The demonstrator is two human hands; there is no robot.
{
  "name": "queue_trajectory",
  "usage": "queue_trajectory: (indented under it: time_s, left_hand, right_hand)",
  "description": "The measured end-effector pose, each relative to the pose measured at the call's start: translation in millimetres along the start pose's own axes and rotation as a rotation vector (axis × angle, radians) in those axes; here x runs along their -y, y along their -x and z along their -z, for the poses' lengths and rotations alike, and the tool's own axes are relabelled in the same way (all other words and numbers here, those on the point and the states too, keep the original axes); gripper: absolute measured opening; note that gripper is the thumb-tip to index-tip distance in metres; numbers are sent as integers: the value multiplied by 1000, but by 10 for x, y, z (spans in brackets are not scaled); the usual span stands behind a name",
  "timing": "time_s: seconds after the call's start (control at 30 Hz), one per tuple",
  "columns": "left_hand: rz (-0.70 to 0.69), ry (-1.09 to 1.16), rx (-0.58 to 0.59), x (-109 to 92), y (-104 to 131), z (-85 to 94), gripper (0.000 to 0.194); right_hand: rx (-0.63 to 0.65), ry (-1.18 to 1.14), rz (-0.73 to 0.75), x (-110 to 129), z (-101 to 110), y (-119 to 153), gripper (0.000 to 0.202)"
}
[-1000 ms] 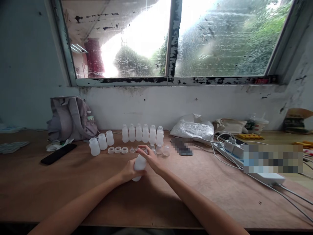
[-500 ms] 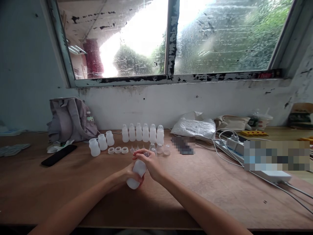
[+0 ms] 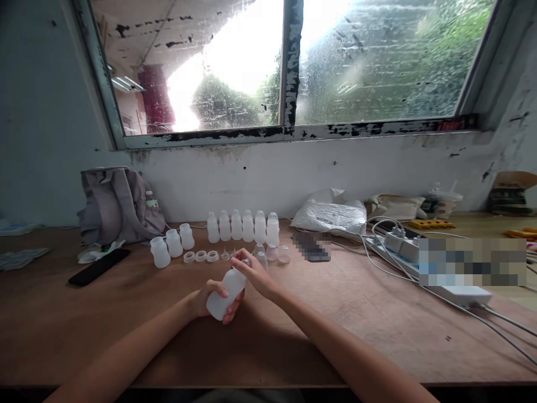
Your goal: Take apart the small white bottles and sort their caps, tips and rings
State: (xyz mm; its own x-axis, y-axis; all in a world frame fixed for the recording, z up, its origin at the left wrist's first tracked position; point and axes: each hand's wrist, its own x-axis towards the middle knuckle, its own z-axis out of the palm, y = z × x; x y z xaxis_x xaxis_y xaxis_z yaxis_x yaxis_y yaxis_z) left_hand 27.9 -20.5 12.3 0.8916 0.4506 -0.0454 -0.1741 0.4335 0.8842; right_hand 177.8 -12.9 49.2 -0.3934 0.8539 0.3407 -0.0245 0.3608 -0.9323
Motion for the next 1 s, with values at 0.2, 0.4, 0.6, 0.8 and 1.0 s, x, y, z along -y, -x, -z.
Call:
queue_trajectory:
  time_s: [0.2,0.4,0.6,0.8,1.0]
  left_hand:
    - [118,-337,-259,-221,168,223,15]
    - [337,-375,-108,-373,358,408,22]
    - [273,-251,-75,-312,375,461,31]
    - [258,-215,-32,-340,402,563,29]
    - [295,-228,-51,-349,410,611,26]
  right_hand:
    - [16,177,-286,-159,110,-66,37]
    - [214,23,-190,-95,3,26,35]
    - [261,-43,-84,-15,1,50,33]
    - [204,-200,-199,-32,82,8,34]
    - [101,-41,-255,-169,132,-45,37]
